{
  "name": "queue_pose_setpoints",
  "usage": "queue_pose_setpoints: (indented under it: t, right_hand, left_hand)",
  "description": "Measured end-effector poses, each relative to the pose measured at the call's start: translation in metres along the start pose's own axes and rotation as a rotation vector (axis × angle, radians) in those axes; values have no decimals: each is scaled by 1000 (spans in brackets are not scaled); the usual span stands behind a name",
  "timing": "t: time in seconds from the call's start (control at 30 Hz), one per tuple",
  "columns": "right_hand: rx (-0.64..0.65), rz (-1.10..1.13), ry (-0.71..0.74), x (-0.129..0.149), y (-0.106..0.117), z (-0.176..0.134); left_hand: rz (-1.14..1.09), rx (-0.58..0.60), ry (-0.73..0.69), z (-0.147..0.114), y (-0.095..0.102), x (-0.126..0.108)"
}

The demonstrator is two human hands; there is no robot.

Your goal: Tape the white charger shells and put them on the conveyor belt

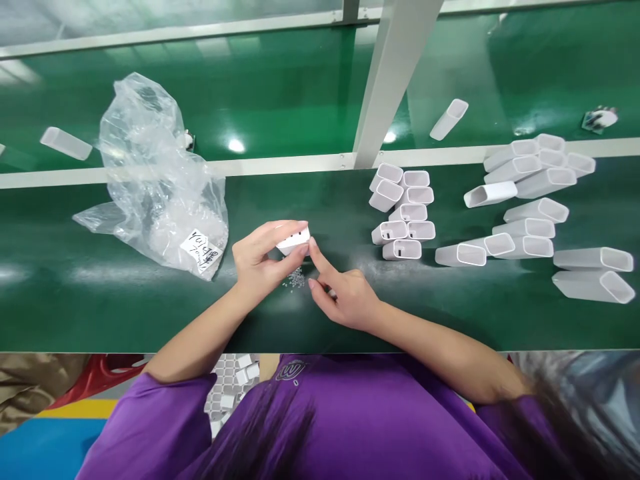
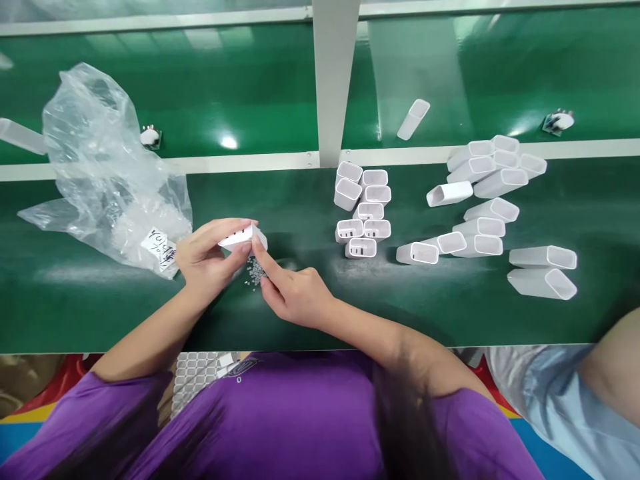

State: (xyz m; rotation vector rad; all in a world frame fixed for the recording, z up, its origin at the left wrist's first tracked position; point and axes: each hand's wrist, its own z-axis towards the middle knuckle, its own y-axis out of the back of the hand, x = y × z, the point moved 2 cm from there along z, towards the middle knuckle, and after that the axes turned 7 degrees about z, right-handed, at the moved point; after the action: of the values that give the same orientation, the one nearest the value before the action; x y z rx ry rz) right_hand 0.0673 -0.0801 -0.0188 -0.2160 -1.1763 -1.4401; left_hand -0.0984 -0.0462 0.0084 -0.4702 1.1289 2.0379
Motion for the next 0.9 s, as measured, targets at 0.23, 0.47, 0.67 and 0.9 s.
queue_pose_setpoints:
  t: [0.23, 0.47, 0.67, 0.9]
  right_hand:
    - [-20, -25, 42, 0, -1, -1]
    - [22, 280, -180, 1, 9, 5]
    - [-328, 1056, -862, -23, 26, 22]
    - [-103, 1260, -905, -17, 24, 23]
  left_hand:
    - [16, 21, 7, 1, -1, 1]
    - [-114, 82, 154, 1, -3, 4]
    - [-324, 182, 418, -5, -14, 12]
    - [-355, 193, 419, -6, -17, 13]
